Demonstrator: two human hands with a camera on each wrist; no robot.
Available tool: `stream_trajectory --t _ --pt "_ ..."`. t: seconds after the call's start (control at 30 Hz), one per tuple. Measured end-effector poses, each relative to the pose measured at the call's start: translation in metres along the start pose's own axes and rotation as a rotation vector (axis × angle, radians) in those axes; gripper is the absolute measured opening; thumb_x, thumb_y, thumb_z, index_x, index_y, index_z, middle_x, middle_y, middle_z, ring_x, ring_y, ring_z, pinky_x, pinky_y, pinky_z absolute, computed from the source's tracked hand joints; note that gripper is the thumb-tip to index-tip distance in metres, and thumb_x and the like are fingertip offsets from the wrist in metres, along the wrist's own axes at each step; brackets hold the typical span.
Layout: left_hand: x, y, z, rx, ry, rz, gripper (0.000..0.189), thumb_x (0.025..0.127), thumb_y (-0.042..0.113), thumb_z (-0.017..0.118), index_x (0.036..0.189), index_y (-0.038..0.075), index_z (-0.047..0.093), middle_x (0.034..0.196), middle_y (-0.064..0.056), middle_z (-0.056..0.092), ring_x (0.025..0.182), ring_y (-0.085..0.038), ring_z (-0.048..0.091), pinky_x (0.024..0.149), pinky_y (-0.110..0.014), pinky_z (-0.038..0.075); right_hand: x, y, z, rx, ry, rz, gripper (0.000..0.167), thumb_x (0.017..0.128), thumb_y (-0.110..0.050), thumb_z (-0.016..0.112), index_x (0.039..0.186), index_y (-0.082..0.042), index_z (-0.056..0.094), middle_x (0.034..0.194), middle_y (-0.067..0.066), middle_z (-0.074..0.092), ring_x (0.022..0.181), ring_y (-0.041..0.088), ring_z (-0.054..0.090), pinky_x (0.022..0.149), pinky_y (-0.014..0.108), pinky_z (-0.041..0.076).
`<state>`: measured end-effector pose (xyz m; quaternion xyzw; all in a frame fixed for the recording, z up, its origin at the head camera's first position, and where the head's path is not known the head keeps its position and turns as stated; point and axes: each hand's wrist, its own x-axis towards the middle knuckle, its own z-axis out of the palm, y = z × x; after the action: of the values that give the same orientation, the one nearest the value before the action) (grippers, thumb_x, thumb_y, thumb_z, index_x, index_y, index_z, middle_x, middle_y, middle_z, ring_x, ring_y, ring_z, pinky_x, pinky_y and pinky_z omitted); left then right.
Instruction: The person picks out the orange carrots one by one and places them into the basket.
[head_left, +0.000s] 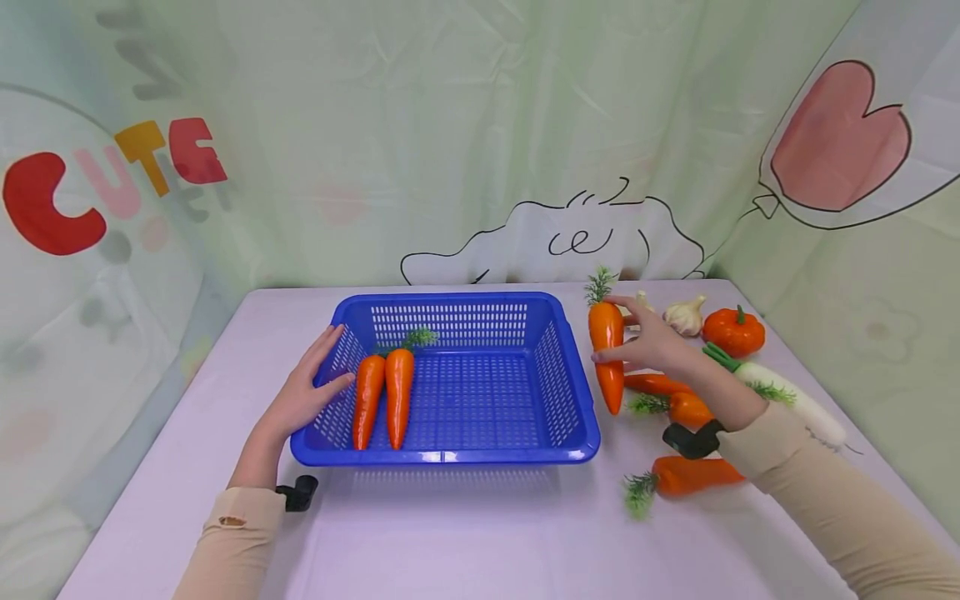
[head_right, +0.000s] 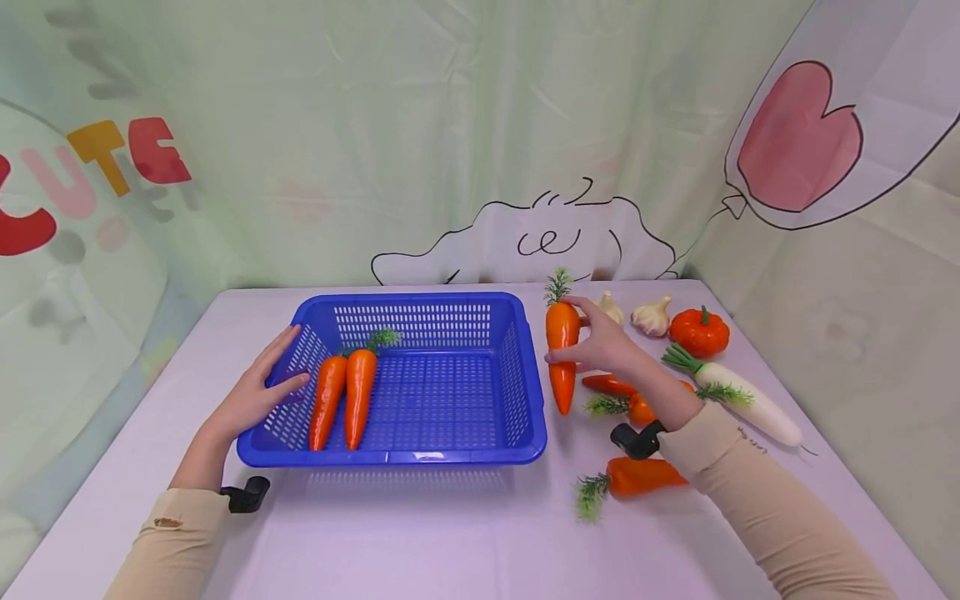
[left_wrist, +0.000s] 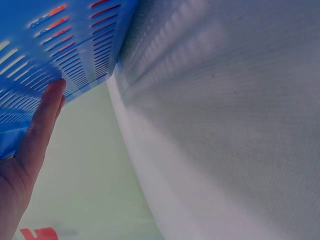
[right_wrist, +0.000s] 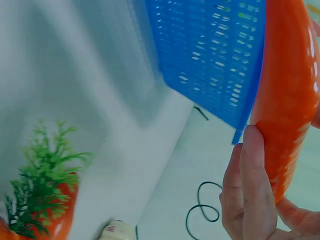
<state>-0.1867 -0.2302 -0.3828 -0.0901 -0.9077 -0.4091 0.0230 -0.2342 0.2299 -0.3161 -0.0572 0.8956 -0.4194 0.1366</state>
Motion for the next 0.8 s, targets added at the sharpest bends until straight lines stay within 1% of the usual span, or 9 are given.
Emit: stream_trajectory --t 0.27,0.47,0.8 --pt "0.000 0.000 -0.001 -0.006 -0.006 0.007 0.073 0.089 0.026 0.057 0.148 0.023 0.015 0.153 -0.011 0.007 0.137 -0.038 0.009 0.098 -0.068 0.017 -0.002 -0.016 0.002 -0.020 -0.010 -0.032 0.092 0.076 -0.020 0.074 0.146 -0.015 0.014 0.137 0.033 0.023 0.102 0.042 0.050 0.071 0.041 0.055" --pt "0.000 0.000 0.000 -0.005 -0.001 0.010 0.073 0.089 0.026 0.057 0.148 0.023 0.015 0.153 -0.011 0.007 0.137 -0.038 0.009 0.097 -0.068 0.019 -0.002 -0.028 0.007 -0.038 -0.022 -0.059 0.092 0.076 -0.020 0.075 0.146 -0.015 0.016 0.137 0.032 0.025 0.103 0.042 0.051 0.068 0.037 0.056" --pt "0.000 0.000 0.000 -0.011 -0.003 0.012 0.072 0.089 0.026 0.057 0.148 0.022 0.015 0.153 -0.011 0.007 0.137 -0.038 0.009 0.098 -0.068 0.017 -0.001 -0.050 0.019 0.003 -0.085 -0.116 0.090 0.076 -0.016 0.074 0.145 -0.013 0.016 0.135 0.031 0.027 0.101 0.042 0.053 0.068 0.039 0.056"
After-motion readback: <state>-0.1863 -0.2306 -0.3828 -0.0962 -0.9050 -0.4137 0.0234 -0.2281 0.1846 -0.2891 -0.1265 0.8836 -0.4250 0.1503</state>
